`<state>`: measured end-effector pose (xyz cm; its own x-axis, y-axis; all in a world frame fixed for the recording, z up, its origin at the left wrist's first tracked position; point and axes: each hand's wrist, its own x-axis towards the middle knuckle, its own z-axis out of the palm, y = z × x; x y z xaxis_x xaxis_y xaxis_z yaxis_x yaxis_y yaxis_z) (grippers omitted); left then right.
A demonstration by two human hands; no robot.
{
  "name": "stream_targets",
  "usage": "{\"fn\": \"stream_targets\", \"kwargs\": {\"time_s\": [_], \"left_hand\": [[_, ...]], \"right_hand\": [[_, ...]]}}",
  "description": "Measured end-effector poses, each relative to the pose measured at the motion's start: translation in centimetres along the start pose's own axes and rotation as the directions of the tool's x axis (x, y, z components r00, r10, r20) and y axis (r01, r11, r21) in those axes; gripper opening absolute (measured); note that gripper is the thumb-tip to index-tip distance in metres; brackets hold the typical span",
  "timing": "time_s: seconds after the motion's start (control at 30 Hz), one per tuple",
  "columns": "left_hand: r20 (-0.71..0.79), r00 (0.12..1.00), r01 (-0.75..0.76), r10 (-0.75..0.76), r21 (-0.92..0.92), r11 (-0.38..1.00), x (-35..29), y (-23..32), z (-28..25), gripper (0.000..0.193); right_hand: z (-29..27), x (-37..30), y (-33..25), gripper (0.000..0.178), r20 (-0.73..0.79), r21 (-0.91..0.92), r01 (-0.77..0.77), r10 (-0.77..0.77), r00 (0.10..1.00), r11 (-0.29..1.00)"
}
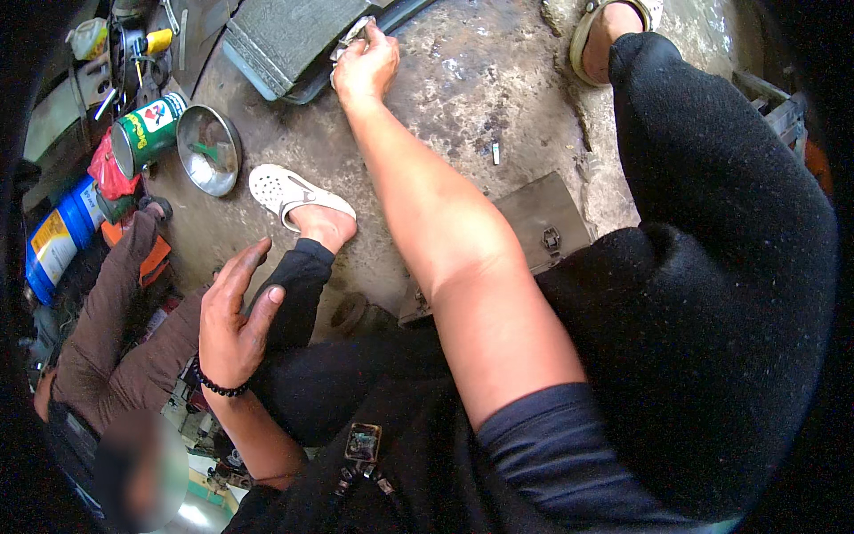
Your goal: The person sits on the floor and cleans a metal object using a cloth and a paintbrush. They wipe the surface, apply a substance from a container, and continue cleaning different areas of the object.
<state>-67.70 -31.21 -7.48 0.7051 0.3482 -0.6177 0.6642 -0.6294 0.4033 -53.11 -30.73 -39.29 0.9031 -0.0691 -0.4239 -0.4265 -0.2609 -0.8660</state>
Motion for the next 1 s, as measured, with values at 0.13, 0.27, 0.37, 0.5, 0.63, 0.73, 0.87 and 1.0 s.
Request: {"fn": "stream_targets", "kwargs": {"time_s": [0.13,0.27,0.37,0.5,0.63,0.73,0.87,1.0], "left_hand": [[-0.004,1.0,0.006,-0.006,-0.012,1.0,-0.5,-0.5,0.1,0.043],[0.002,1.0,0.018,-0.018,-0.045,0.999,-0.7,-0.8,0.1,0.043],[-0.006,1.0,0.026,-0.027,-0.049,0.998,-0.6,-1.0,0.0,0.043],[0.004,0.999,0.035,-0.035,-0.057,0.998,-0.8,-0.9,-0.1,0.043],[0.013,1.0,0.007,-0.006,-0.048,0.999,-1.0,-0.9,0.0,0.044],[0.011,1.0,0.004,-0.004,-0.032,0.999,-1.3,-0.8,-0.1,0.045],[-0.006,1.0,-0.004,0.004,-0.012,1.0,-1.0,-0.4,-0.2,0.045],[0.008,1.0,-0.008,0.008,0.021,1.0,-0.1,0.0,-0.1,0.045]], "right_hand": [[0.3,-0.6,0.2,0.039,0.004,0.027,-0.034,0.034,0.999,0.999],[0.7,-2.2,0.7,0.04,0.099,0.053,-0.055,0.049,0.994,0.997],[1.9,-4.2,1.4,0.039,0.183,-0.093,-0.096,0.111,0.977,0.991],[3.1,-6.0,2.5,0.039,0.209,0.005,-0.092,0.089,0.974,0.996],[3.1,-7.6,2.7,0.039,0.352,-0.099,-0.071,0.102,0.93,0.993],[2.5,-7.3,2.6,0.039,0.388,-0.048,-0.1,0.111,0.915,0.994],[1.1,-5.0,2.9,0.038,0.436,-0.137,-0.093,0.145,0.888,0.986],[0.1,-3.5,3.1,0.039,0.247,-0.105,-0.136,0.158,0.956,0.985]]}}
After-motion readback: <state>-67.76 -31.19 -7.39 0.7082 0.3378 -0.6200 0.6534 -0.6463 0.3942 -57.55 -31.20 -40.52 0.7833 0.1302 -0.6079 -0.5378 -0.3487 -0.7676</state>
